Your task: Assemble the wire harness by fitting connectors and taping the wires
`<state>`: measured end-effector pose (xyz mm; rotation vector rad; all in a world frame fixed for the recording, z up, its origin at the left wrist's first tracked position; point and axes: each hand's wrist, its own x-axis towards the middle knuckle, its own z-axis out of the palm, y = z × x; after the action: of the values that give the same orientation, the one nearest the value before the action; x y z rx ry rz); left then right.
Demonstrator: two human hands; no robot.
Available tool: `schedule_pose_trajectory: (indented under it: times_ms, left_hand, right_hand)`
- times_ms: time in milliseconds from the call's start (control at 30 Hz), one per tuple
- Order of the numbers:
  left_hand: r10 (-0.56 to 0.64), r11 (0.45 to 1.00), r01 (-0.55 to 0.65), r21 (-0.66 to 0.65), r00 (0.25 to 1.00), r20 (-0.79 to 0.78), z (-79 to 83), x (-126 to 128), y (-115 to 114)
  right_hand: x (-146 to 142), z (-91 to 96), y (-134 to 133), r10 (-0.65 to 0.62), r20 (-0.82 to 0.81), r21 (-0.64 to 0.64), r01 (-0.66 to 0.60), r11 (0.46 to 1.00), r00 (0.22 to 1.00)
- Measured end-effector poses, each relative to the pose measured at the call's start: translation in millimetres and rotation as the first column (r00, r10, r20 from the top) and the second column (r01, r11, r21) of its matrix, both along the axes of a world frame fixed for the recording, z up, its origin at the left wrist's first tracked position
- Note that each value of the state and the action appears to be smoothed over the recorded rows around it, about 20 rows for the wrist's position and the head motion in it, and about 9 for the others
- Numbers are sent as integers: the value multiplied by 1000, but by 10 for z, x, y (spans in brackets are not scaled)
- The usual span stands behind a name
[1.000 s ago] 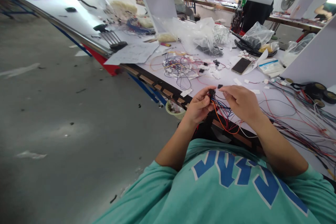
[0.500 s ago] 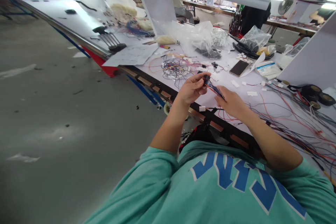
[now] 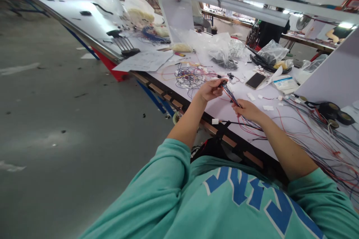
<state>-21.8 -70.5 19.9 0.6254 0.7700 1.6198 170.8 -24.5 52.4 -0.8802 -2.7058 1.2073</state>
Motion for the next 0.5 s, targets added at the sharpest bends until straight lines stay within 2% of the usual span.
schedule_pose_trajectory:
  times_ms: [200,300,400,467,500]
  left_hand:
    - [72,997,-70,-42,996,56,-23,-137,82]
    - [139,984,-130,-123,988,65,-17,-195,66]
    - [204,948,-194,-250,979,15,-9,-183,23]
    - [253,919,-251,-305,967,-34,-14,-153,-11]
    - [227,921,-228,-316,973,-43,-24,-145,-23]
  right_hand:
    - [11,-128,104,-22,73,-63,27,998,997]
    - [139,-186,176,16,145,-44,-10,999,989]
    - [331,-216,233,39,223,65,-55,996,974]
    - [453,-236,237,21,254,201,-74,977,967]
    - [502,-250,226,0,269,274,-77,959,963]
